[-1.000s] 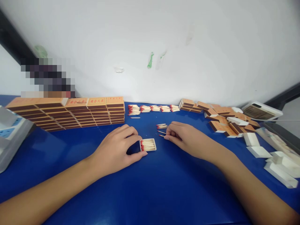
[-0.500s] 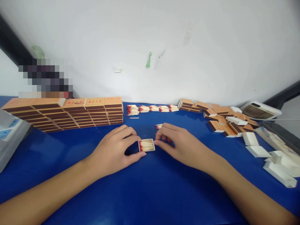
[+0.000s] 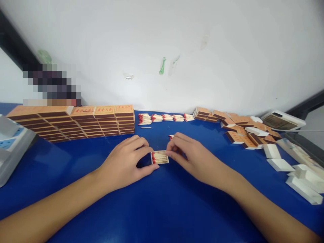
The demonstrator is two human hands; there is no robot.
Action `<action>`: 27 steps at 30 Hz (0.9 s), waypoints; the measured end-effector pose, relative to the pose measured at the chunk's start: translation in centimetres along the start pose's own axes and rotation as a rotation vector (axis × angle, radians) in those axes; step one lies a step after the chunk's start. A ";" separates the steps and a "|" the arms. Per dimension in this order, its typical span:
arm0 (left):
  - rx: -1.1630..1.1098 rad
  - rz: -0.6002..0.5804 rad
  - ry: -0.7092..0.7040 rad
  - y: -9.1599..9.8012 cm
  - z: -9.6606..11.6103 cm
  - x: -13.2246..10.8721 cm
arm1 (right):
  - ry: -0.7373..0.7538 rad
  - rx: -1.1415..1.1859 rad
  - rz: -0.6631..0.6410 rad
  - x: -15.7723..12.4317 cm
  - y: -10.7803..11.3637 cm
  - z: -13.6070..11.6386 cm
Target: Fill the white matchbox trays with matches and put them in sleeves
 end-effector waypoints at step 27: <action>0.013 -0.010 0.022 0.1 -0.2 0.1 | -0.184 -0.129 -0.037 1.3 2.3 6.8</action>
Point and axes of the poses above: each hand's wrist, its own x-axis towards the middle knuckle, its own y-axis out of the back of the hand, z = x × y, the point moved 3 cm from there along x, towards the middle knuckle, and after that the axes turned 8 degrees about -y, right-handed, at the moved point
